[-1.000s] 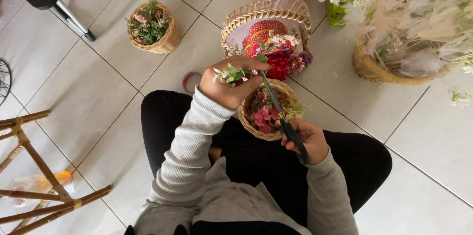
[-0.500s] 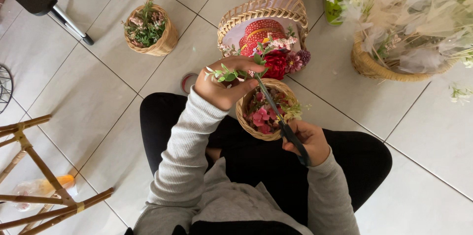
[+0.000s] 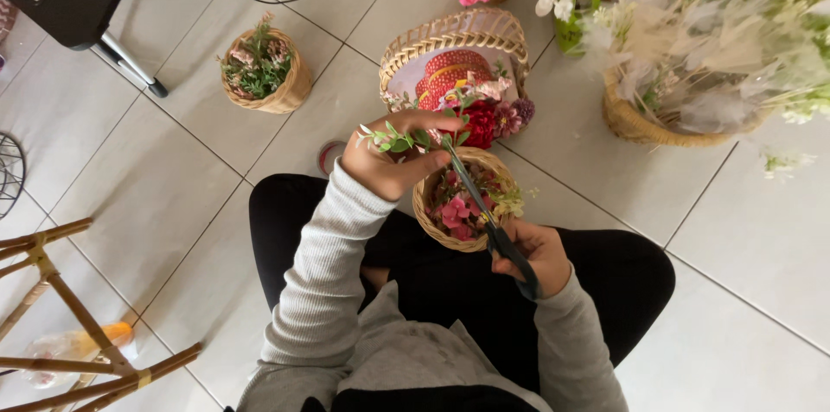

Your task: The person arranges artificial flowers into a small wicker basket by picking individual stems and placing them into the arrangement, occasionally using shears to trim the stems.

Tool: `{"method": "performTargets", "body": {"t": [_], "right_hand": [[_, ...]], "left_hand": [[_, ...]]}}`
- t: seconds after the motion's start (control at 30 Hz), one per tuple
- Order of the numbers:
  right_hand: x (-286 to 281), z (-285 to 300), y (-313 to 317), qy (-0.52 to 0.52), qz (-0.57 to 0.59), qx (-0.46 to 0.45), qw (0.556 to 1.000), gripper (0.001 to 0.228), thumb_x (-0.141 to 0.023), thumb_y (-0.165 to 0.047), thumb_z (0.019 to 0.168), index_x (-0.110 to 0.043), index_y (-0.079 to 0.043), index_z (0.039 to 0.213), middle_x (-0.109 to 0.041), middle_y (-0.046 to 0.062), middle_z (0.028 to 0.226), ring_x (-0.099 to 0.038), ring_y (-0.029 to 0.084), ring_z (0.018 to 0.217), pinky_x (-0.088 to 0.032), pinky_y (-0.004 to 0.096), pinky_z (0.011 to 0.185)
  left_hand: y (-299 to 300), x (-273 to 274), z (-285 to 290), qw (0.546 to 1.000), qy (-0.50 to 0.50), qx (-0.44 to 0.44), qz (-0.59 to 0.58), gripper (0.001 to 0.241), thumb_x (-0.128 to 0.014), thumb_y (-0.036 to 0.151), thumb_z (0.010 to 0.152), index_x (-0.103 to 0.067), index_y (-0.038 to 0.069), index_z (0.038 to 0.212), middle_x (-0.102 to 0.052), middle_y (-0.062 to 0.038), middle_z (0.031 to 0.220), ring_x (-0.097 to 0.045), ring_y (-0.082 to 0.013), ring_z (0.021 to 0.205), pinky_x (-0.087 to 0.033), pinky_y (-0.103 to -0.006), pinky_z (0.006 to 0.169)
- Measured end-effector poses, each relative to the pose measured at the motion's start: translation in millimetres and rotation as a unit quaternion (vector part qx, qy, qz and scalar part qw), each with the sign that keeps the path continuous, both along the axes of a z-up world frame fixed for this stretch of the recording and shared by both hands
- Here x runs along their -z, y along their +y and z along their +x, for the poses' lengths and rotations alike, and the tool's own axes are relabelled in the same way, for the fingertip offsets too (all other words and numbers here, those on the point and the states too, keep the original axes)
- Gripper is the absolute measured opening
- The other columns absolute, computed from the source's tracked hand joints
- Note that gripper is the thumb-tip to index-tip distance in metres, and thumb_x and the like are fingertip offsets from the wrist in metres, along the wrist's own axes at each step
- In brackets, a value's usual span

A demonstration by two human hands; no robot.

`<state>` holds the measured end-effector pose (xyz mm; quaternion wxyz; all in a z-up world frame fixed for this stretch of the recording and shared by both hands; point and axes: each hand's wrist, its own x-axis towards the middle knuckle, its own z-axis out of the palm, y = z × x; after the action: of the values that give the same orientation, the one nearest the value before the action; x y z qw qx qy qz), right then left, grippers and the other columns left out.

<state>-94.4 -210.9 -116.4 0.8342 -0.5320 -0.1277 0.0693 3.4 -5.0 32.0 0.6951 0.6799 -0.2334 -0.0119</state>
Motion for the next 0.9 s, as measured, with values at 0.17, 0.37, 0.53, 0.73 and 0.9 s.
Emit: {"method": "performTargets", "body": {"t": [0.17,0.37,0.53,0.73,0.9], "right_hand": [[-21,-16,19,-0.023,0.034,0.020,0.999,0.044,-0.084,-0.031,0.065,-0.057,0.004,0.060,-0.058,0.013,0.047,-0.054,0.013,0.042,-0.043,0.020,0.041],[-60,-36,36,-0.022,-0.078,-0.001,0.997,0.053,-0.070,-0.058,0.072,-0.057,-0.007,0.066,-0.057,0.005,0.057,-0.051,0.013,0.047,-0.043,0.022,0.045],[-65,-47,47,-0.033,-0.111,0.007,0.993,0.056,-0.069,-0.062,0.071,-0.058,-0.007,0.068,-0.057,0.004,0.058,-0.053,0.012,0.046,-0.045,0.021,0.043],[-71,-56,54,-0.048,-0.162,-0.002,0.986,0.057,-0.067,-0.065,0.071,-0.057,-0.009,0.069,-0.059,0.002,0.059,-0.055,0.011,0.047,-0.047,0.021,0.045],[-75,-61,57,-0.034,-0.167,-0.007,0.985,0.058,-0.069,-0.067,0.067,-0.056,-0.010,0.070,-0.060,0.002,0.060,-0.055,0.010,0.048,-0.047,0.021,0.046]], "left_hand": [[17,-19,-6,0.999,-0.033,0.025,0.024,0.025,-0.070,0.005,0.080,-0.066,0.007,0.105,-0.067,-0.010,0.091,-0.055,-0.0093,0.069,-0.047,-0.0193,0.058],[45,-23,-16,0.993,-0.057,0.071,0.069,0.027,-0.069,0.015,0.083,-0.063,0.011,0.109,-0.066,-0.006,0.110,-0.064,-0.0126,0.087,-0.054,-0.0227,0.075],[61,-18,-22,0.991,-0.083,0.088,0.063,0.030,-0.070,0.016,0.083,-0.062,0.013,0.112,-0.065,-0.005,0.113,-0.064,-0.0153,0.104,-0.050,-0.0235,0.089],[76,-21,-27,0.983,-0.097,0.151,0.044,0.031,-0.068,0.017,0.085,-0.060,0.011,0.114,-0.065,-0.006,0.113,-0.063,-0.0180,0.108,-0.049,-0.0293,0.099],[79,-22,-31,0.977,-0.115,0.174,0.047,0.030,-0.067,0.019,0.086,-0.060,0.012,0.114,-0.065,-0.005,0.114,-0.064,-0.0189,0.107,-0.052,-0.0311,0.097]]}}
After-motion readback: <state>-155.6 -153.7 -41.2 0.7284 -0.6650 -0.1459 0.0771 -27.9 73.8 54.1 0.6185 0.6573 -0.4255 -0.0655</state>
